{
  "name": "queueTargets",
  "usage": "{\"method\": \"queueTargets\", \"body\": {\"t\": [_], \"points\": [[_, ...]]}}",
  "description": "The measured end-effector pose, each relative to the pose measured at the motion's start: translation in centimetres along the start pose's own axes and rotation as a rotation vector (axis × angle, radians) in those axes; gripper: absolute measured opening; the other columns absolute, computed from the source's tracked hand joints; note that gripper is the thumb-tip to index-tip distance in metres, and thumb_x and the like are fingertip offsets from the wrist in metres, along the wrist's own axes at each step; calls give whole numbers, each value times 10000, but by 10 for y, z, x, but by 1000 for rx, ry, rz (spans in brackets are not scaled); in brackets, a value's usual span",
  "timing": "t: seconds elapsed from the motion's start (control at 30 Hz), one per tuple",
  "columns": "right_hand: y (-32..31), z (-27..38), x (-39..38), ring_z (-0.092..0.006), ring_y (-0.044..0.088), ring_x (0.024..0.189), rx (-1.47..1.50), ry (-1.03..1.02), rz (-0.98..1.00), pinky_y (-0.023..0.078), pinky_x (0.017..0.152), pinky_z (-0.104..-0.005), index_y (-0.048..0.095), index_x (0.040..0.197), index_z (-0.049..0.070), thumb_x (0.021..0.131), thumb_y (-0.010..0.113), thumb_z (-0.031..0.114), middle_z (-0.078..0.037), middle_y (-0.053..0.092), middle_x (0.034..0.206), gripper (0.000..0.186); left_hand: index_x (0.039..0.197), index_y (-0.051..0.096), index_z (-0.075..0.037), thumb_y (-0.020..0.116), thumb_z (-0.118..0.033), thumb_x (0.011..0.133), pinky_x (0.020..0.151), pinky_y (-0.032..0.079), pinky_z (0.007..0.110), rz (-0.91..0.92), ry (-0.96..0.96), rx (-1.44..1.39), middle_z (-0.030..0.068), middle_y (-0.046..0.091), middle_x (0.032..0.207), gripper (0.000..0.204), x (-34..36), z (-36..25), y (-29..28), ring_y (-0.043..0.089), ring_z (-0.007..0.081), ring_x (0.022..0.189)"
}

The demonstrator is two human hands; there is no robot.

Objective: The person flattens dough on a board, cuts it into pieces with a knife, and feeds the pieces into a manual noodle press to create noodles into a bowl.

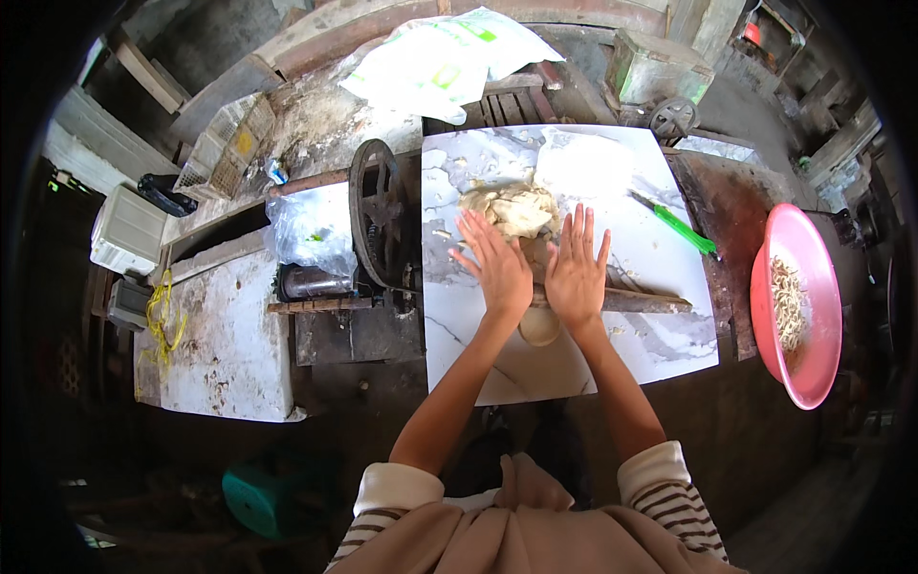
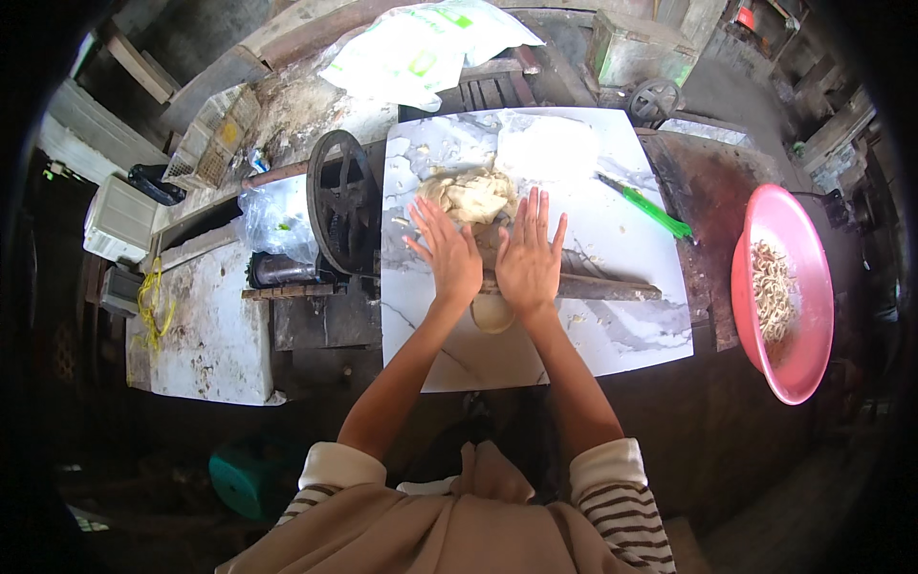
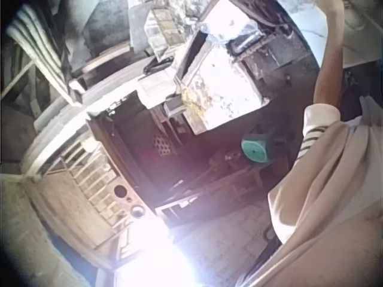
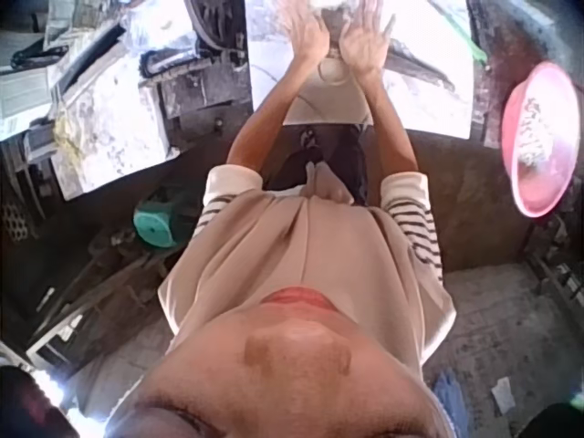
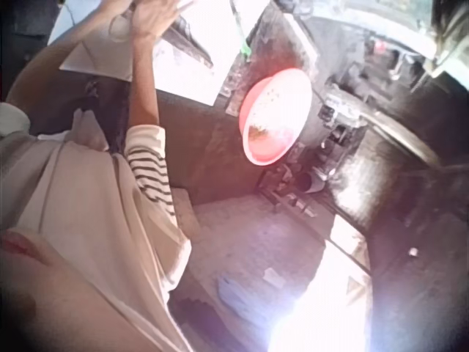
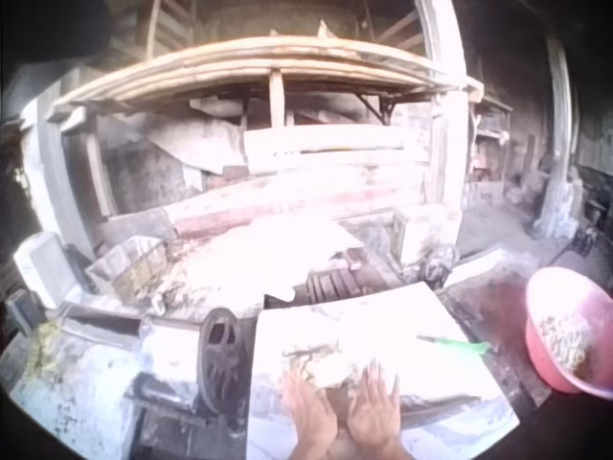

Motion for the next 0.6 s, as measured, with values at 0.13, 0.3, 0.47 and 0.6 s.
{"method": "queueTargets", "body": {"t": [0.13, 0.3, 0.47, 0.6], "points": [[-5, 3, -41, -266, 263, 1373, 131, -48, 28, 152, 1125, -478, 408, 1331, -46, 931, 384, 225, -192, 352, 1427, 484, 1421, 40, 88, 406, -69, 862, 1050, -59, 628, 36, -14, -72, 229, 8, 1514, 687, -46, 13, -7, -66, 398, 1399], [-16, 6, -83, -279, 309, 1351, 227, -112, 112, 175, 1121, -474, 424, 1316, -50, 903, 400, 193, -203, 387, 1401, 480, 1417, 38, 105, 433, -34, 787, 1046, -56, 637, 180, -11, -107, 239, 3, 1512, 756, -90, 9, -22, -54, 405, 1399], [-4, 15, -24, -275, 291, 1359, 176, -194, 83, 175, 1125, -455, 427, 1310, -58, 900, 402, 193, -202, 389, 1399, 481, 1422, 40, 90, 447, -40, 804, 1047, -53, 637, 49, -127, -63, 235, 0, 1514, 751, -32, 19, -3, -80, 393, 1400], [0, 14, -7, -274, 291, 1359, 122, -156, -16, 180, 1124, -452, 432, 1302, -64, 895, 416, 188, -194, 398, 1395, 478, 1429, 34, 72, 441, -29, 820, 1047, -42, 639, -58, -148, -52, 218, -21, 1520, 739, -9, 18, -2, -106, 382, 1399]]}}
Point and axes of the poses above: each hand's wrist, its own x-axis towards the middle knuckle, its own y-axis out of the palm, z = x × y, the point moved 6 cm from there along x, towards the middle knuckle
